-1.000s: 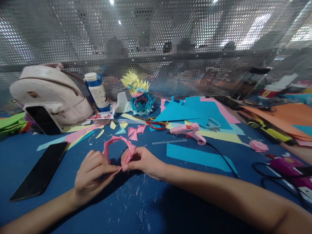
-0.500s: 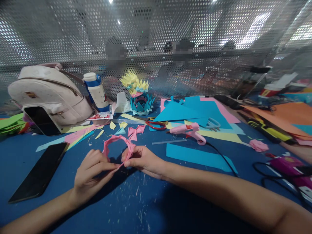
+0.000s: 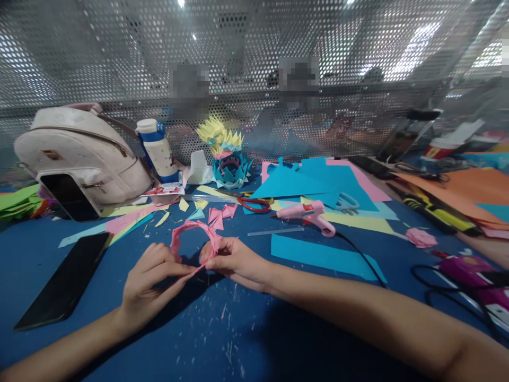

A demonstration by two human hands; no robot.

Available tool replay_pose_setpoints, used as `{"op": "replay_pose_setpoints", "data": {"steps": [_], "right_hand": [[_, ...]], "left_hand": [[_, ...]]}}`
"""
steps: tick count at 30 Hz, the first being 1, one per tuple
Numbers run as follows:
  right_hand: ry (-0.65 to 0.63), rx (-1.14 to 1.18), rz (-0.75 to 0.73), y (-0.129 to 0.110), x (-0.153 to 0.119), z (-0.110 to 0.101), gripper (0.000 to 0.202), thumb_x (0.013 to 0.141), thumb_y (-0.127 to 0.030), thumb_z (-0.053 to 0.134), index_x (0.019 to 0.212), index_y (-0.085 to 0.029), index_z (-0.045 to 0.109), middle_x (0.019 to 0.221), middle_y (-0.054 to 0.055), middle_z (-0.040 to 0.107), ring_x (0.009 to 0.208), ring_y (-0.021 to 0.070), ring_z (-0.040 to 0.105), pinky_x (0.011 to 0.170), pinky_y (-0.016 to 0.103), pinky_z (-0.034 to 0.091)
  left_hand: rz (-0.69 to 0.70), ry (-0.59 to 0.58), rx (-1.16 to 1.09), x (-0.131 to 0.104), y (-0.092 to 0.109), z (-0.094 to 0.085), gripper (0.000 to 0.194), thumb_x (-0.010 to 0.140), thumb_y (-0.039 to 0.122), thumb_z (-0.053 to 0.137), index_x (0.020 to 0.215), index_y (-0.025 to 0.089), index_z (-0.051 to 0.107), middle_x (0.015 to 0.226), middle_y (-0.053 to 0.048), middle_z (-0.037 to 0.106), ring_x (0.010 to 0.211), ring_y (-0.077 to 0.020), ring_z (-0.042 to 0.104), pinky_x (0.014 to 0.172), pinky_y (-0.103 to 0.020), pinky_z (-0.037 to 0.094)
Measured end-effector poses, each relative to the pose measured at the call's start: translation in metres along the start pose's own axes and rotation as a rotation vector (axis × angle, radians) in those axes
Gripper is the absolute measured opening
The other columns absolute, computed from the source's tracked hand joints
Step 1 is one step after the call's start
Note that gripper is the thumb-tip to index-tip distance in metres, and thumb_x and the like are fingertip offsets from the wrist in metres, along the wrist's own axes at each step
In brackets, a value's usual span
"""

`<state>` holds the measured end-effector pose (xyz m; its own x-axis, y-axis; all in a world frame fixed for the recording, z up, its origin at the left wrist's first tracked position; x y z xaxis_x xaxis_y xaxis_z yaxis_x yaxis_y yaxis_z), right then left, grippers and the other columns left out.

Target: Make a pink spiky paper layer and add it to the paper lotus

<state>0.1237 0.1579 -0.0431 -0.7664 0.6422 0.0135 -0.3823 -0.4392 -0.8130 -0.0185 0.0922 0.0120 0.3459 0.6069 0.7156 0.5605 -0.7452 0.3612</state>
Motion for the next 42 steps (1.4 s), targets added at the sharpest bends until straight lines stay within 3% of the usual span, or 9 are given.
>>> {"op": "replay_pose_setpoints", "data": {"steps": [4,9,14,22,36,42], "right_hand": [[-0.004,-0.003,0.000,0.0001,-0.0001,0.0001,0.019,0.066,-0.020,0.085,0.070,-0.015,0.068,0.076,-0.001,0.060,0.075,0.0107,0.053,0.070,0.024,0.037],[0.029,0.013,0.029,0.0005,0.0012,-0.0007,0.023,0.067,-0.028,0.085,0.076,-0.014,0.068,0.076,-0.001,0.059,0.073,0.0100,0.051,0.068,0.023,0.036],[0.022,-0.015,0.016,0.0002,0.0015,-0.0003,0.025,0.068,-0.029,0.084,0.072,-0.013,0.065,0.070,-0.002,0.056,0.064,0.0081,0.045,0.057,0.022,0.029],[0.073,-0.105,0.060,0.0012,-0.0006,0.0010,0.030,0.064,-0.020,0.086,0.085,-0.014,0.066,0.077,-0.002,0.063,0.072,0.0078,0.055,0.067,0.021,0.038],[0.080,-0.147,0.074,0.0021,-0.0022,0.0030,0.032,0.060,-0.019,0.087,0.079,-0.014,0.061,0.071,-0.004,0.065,0.063,0.0062,0.057,0.060,0.019,0.040],[0.075,-0.128,0.019,0.0004,-0.0013,0.0023,0.027,0.065,-0.022,0.086,0.081,-0.014,0.066,0.074,-0.002,0.066,0.070,0.0078,0.059,0.067,0.021,0.042]], "left_hand": [[0.022,-0.005,0.015,-0.0011,0.0001,0.0009,0.010,0.085,0.013,0.068,0.091,0.020,0.069,0.069,0.000,0.058,0.065,-0.0146,0.050,0.063,-0.031,0.032],[-0.062,-0.010,-0.046,0.0006,-0.0068,0.0018,0.008,0.087,0.013,0.065,0.090,0.020,0.069,0.070,0.000,0.058,0.067,-0.0150,0.051,0.063,-0.030,0.034],[-0.081,-0.026,-0.075,0.0021,-0.0084,0.0036,0.007,0.087,0.013,0.066,0.088,0.019,0.068,0.072,0.000,0.061,0.069,-0.0152,0.052,0.064,-0.031,0.035],[-0.088,-0.017,-0.083,0.0019,-0.0064,0.0019,0.007,0.087,0.012,0.065,0.086,0.018,0.066,0.073,0.000,0.063,0.070,-0.0146,0.054,0.065,-0.031,0.035],[-0.028,-0.073,-0.069,0.0018,-0.0021,0.0065,0.006,0.087,0.014,0.065,0.084,0.019,0.065,0.073,0.000,0.063,0.069,-0.0144,0.055,0.065,-0.031,0.033],[-0.069,-0.058,-0.086,0.0035,-0.0053,0.0064,0.007,0.087,0.012,0.065,0.083,0.018,0.065,0.073,0.001,0.063,0.068,-0.0137,0.055,0.066,-0.031,0.033]]}}
Point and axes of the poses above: each hand's wrist, its own x-axis towards the middle knuckle, its own z-axis out of the palm, y = z × x, the point moved 5 cm from there along x, towards the middle knuckle
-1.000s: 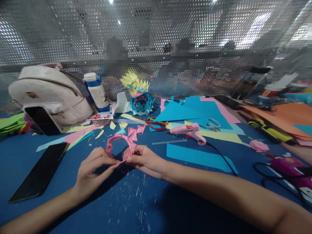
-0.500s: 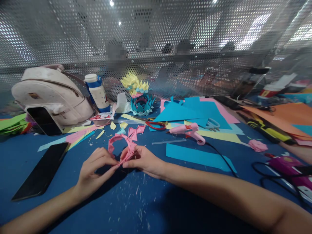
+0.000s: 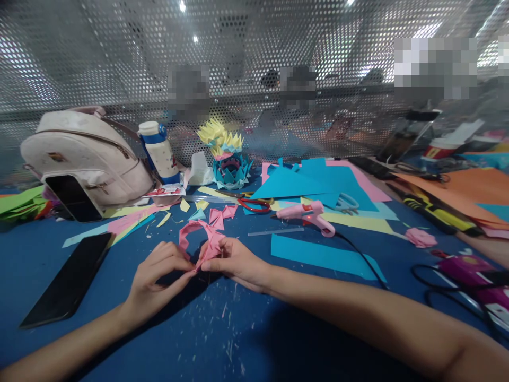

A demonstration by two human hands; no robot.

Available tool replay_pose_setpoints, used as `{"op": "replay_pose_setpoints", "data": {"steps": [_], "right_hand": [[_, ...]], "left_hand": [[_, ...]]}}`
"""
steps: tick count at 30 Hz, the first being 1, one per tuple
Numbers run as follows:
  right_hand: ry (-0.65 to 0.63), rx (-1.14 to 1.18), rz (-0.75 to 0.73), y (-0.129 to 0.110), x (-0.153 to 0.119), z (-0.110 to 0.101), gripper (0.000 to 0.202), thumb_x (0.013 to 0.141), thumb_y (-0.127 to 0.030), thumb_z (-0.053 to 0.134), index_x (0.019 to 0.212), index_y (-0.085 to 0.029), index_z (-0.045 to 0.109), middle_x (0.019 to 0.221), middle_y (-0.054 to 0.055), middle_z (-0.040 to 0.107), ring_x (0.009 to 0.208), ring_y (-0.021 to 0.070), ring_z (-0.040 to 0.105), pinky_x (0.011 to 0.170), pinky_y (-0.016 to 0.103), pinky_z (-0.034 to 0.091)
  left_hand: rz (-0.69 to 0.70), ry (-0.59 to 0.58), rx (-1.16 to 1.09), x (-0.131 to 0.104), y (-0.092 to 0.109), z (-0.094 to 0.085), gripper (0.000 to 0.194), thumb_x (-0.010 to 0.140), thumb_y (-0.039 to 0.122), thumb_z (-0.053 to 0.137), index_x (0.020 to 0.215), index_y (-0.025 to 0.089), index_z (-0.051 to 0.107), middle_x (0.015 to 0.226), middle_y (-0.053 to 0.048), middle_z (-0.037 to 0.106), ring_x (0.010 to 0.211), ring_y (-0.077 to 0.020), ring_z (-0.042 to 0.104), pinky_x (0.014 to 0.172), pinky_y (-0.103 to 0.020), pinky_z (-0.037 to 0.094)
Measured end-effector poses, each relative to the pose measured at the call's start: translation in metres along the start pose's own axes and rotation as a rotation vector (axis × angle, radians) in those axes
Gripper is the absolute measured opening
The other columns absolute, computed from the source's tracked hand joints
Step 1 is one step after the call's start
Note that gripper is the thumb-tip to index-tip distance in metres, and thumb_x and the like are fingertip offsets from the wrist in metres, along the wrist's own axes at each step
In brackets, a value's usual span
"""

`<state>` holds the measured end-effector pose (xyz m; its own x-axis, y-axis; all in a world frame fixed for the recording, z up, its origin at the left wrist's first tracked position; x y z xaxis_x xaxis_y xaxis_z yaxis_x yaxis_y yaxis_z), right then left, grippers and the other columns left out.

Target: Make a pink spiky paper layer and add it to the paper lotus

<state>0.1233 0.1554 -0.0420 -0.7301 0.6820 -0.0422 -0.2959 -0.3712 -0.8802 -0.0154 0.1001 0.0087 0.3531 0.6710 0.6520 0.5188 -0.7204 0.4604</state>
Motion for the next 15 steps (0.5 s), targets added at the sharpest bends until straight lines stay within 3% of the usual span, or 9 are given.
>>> {"op": "replay_pose_setpoints", "data": {"steps": [8,15], "right_hand": [[0.002,0.008,-0.036,-0.001,0.000,0.000,0.022,0.065,-0.021,0.085,0.068,-0.012,0.066,0.070,0.000,0.066,0.069,0.0089,0.059,0.068,0.023,0.042],[0.024,0.159,0.021,-0.001,0.002,0.001,0.036,0.069,-0.023,0.084,0.097,-0.015,0.064,0.088,0.000,0.064,0.082,0.0086,0.060,0.075,0.021,0.046]], "left_hand": [[0.060,-0.014,0.028,-0.002,0.005,0.000,0.006,0.086,0.013,0.066,0.083,0.017,0.064,0.074,-0.001,0.064,0.069,-0.0144,0.055,0.065,-0.031,0.033],[-0.126,0.066,-0.038,-0.002,-0.009,-0.003,0.008,0.088,0.015,0.064,0.081,0.019,0.062,0.074,0.000,0.063,0.069,-0.0142,0.055,0.067,-0.030,0.037]]}}
Point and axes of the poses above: each hand's wrist, its own x-axis towards the middle knuckle, its own z-axis out of the palm, y = z × x, the point moved 5 cm from there along x, towards the middle knuckle
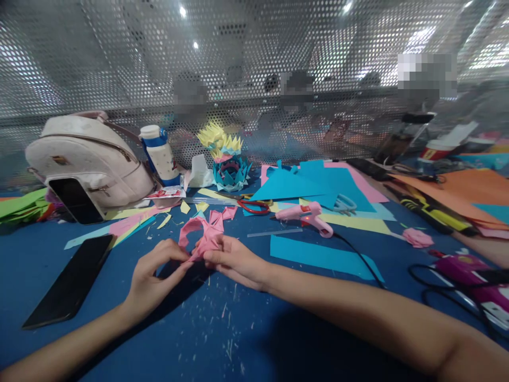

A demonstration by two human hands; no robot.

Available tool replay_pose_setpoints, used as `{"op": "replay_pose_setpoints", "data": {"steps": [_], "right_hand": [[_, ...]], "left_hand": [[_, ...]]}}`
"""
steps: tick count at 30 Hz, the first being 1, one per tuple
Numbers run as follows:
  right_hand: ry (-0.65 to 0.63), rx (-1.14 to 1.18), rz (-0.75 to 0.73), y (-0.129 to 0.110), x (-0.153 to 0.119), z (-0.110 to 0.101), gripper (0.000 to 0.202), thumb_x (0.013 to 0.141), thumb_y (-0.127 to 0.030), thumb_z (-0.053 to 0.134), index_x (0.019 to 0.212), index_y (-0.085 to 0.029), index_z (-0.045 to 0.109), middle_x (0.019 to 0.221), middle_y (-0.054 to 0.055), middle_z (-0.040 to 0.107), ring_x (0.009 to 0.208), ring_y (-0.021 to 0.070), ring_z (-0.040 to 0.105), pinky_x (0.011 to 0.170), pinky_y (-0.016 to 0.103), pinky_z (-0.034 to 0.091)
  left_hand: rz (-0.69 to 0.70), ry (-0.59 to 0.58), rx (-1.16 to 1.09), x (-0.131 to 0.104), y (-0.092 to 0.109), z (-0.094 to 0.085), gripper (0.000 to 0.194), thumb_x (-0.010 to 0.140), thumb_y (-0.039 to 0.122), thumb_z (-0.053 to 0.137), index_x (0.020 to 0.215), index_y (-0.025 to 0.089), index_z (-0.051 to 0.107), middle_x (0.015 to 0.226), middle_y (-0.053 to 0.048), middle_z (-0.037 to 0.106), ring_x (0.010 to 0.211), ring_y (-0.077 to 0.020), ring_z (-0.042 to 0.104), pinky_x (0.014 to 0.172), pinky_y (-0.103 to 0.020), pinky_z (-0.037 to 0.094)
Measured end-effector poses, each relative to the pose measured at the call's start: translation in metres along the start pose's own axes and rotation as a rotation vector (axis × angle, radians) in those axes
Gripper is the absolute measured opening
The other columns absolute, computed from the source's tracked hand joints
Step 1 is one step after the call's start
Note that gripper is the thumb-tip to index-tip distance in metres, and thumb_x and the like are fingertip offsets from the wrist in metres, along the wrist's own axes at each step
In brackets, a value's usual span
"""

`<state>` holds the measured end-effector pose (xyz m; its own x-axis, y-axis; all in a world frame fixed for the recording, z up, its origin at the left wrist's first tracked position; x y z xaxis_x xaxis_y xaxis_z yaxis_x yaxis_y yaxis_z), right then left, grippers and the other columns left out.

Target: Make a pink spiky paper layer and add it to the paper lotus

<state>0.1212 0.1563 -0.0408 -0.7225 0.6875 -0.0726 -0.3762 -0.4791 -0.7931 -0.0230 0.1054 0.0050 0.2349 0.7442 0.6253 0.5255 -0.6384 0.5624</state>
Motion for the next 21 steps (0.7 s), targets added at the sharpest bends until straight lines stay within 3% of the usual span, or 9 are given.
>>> {"op": "replay_pose_setpoints", "data": {"steps": [5,8,12,17,21], "right_hand": [[0.036,0.064,0.011,0.001,0.001,-0.001,0.030,0.071,-0.020,0.083,0.087,-0.015,0.058,0.088,0.001,0.062,0.089,0.0106,0.061,0.075,0.022,0.047],[0.049,0.110,0.013,-0.001,0.000,0.000,0.031,0.071,-0.019,0.083,0.088,-0.016,0.057,0.089,0.001,0.061,0.094,0.0121,0.061,0.076,0.022,0.048],[0.056,0.101,-0.026,-0.003,-0.002,0.002,0.030,0.074,-0.023,0.081,0.092,-0.016,0.058,0.095,0.002,0.061,0.093,0.0118,0.060,0.078,0.024,0.047],[0.103,-0.220,-0.167,-0.013,-0.004,-0.001,0.028,0.077,-0.034,0.077,0.094,-0.017,0.063,0.089,0.000,0.061,0.079,0.0101,0.055,0.073,0.024,0.045],[0.091,-0.573,-0.271,-0.029,-0.002,0.002,0.026,0.079,-0.038,0.073,0.092,-0.017,0.065,0.088,0.001,0.061,0.078,0.0125,0.054,0.073,0.028,0.044]], "left_hand": [[-0.028,0.052,0.101,0.001,-0.005,-0.005,0.008,0.090,0.020,0.062,0.082,0.019,0.064,0.075,0.000,0.064,0.070,-0.0153,0.055,0.069,-0.032,0.037],[0.059,0.076,0.217,0.001,-0.004,-0.009,0.004,0.089,0.018,0.063,0.088,0.021,0.066,0.080,0.000,0.067,0.074,-0.0158,0.058,0.072,-0.033,0.035],[0.194,0.099,0.333,0.000,-0.001,-0.012,0.018,0.088,0.011,0.063,0.099,0.025,0.068,0.083,0.001,0.068,0.076,-0.0150,0.060,0.073,-0.033,0.033],[0.201,0.022,0.348,0.002,0.001,-0.007,0.012,0.090,0.014,0.061,0.097,0.022,0.068,0.087,-0.002,0.070,0.080,-0.0159,0.062,0.072,-0.033,0.034],[0.117,-0.017,0.142,0.003,0.004,-0.001,0.010,0.088,0.024,0.065,0.095,0.018,0.068,0.086,-0.004,0.068,0.079,-0.0174,0.061,0.071,-0.031,0.040]]}}
Point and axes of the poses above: each hand's wrist, its own x-axis towards the middle knuckle, its own z-axis out of the palm, y = z × x, the point moved 5 cm from there along x, towards the middle knuckle
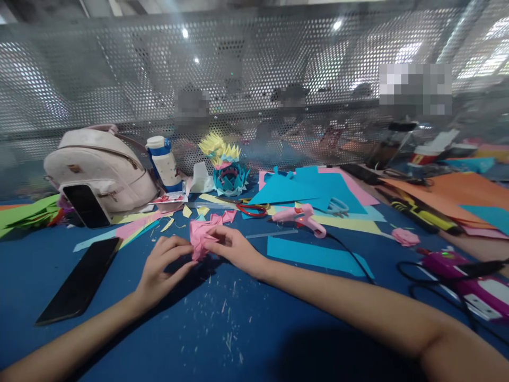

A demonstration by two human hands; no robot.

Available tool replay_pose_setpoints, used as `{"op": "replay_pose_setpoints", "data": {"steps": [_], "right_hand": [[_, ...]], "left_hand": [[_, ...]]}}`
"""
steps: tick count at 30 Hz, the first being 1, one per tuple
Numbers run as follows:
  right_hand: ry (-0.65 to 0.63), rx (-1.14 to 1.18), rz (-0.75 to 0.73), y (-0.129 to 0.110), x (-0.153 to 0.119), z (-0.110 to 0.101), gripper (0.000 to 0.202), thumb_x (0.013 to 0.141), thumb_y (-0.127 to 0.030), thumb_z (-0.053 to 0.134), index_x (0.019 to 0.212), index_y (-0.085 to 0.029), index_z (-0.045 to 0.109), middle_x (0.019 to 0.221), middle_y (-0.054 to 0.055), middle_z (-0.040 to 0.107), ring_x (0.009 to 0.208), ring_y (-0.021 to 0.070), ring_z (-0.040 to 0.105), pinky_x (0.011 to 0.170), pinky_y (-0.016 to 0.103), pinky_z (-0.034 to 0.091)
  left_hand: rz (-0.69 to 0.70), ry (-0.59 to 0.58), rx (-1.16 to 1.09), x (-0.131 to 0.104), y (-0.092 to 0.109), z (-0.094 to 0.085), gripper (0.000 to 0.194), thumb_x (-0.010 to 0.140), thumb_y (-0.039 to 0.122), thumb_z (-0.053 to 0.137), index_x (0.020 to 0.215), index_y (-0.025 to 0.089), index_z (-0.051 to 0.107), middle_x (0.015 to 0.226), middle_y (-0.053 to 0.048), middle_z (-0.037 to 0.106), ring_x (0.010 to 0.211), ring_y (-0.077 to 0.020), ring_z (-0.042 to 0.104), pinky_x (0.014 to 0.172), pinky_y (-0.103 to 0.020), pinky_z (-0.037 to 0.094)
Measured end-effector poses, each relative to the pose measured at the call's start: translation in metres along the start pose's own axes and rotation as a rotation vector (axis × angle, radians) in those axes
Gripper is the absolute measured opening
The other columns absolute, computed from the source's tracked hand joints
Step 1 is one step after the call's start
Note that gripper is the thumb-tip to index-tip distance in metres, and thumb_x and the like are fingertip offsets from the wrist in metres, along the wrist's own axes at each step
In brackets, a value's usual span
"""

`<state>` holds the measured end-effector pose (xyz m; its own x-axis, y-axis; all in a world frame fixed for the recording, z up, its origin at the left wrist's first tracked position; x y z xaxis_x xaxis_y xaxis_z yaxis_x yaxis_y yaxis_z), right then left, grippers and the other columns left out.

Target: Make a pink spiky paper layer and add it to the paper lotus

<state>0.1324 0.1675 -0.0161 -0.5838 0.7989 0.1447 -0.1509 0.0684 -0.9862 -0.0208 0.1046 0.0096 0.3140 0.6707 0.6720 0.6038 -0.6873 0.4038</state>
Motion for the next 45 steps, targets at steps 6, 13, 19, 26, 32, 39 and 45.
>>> {"op": "replay_pose_setpoints", "data": {"steps": [6,13,19,26,32,39,45], "right_hand": [[-0.051,-0.186,-0.074,-0.011,0.003,0.001,0.026,0.081,-0.036,0.070,0.099,-0.019,0.064,0.093,0.003,0.063,0.080,0.0152,0.058,0.075,0.030,0.047],[-0.032,-0.448,-0.121,-0.010,-0.002,0.001,0.038,0.076,-0.037,0.075,0.107,-0.019,0.063,0.098,0.005,0.064,0.087,0.0190,0.058,0.080,0.035,0.047],[-0.095,-0.569,-0.178,-0.010,-0.005,0.006,0.015,0.084,-0.032,0.070,0.086,-0.018,0.067,0.087,0.003,0.065,0.082,0.0169,0.057,0.074,0.031,0.044],[-0.138,-0.699,-0.295,-0.010,-0.009,0.006,0.010,0.088,-0.028,0.066,0.088,-0.018,0.066,0.094,0.003,0.067,0.096,0.0185,0.057,0.089,0.034,0.043],[-0.127,-0.746,-0.340,-0.009,-0.009,0.003,0.015,0.086,-0.031,0.068,0.091,-0.018,0.064,0.097,0.004,0.066,0.097,0.0190,0.055,0.089,0.033,0.044],[-0.025,-0.566,-0.255,-0.011,-0.011,-0.001,0.008,0.086,-0.025,0.066,0.085,-0.017,0.063,0.082,0.000,0.063,0.072,0.0126,0.056,0.064,0.023,0.043],[-0.015,-0.468,-0.221,-0.010,-0.011,0.000,0.010,0.084,-0.020,0.066,0.075,-0.016,0.063,0.074,-0.001,0.061,0.068,0.0111,0.055,0.064,0.022,0.042]], "left_hand": [[-0.417,-0.032,-0.511,-0.003,-0.011,0.020,0.015,0.088,0.030,0.062,0.088,0.016,0.068,0.083,-0.005,0.067,0.070,-0.0155,0.061,0.063,-0.027,0.048],[-0.617,0.075,-0.668,-0.007,-0.027,0.021,0.020,0.078,0.034,0.072,0.077,0.015,0.065,0.070,-0.002,0.064,0.062,-0.0126,0.057,0.058,-0.024,0.046],[-0.641,0.107,-0.756,-0.012,-0.029,0.022,0.024,0.074,0.032,0.076,0.067,0.016,0.060,0.063,0.002,0.058,0.058,-0.0098,0.052,0.056,-0.021,0.042],[-0.684,0.024,-0.803,-0.014,-0.026,0.024,0.025,0.078,0.033,0.073,0.095,0.015,0.070,0.084,-0.004,0.069,0.067,-0.0125,0.055,0.062,-0.023,0.045],[-0.751,0.078,-0.768,-0.018,-0.035,0.024,0.018,0.078,0.033,0.073,0.078,0.015,0.069,0.068,0.000,0.062,0.062,-0.0104,0.050,0.060,-0.021,0.041],[-0.769,-0.032,-0.734,-0.015,-0.030,0.028,0.023,0.076,0.035,0.073,0.072,0.013,0.068,0.065,-0.002,0.063,0.060,-0.0116,0.052,0.058,-0.022,0.040],[-0.803,-0.029,-0.751,-0.016,-0.032,0.028,0.025,0.074,0.037,0.074,0.070,0.014,0.067,0.065,-0.001,0.063,0.061,-0.0115,0.052,0.060,-0.022,0.040]]}}
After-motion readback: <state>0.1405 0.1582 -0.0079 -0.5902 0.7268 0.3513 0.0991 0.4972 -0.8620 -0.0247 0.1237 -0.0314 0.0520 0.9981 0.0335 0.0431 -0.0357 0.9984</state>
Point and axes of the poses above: each hand's wrist, its own x-axis towards the middle knuckle, its own z-axis out of the palm, y = z × x, the point moved 5 cm from there along x, towards the middle knuckle
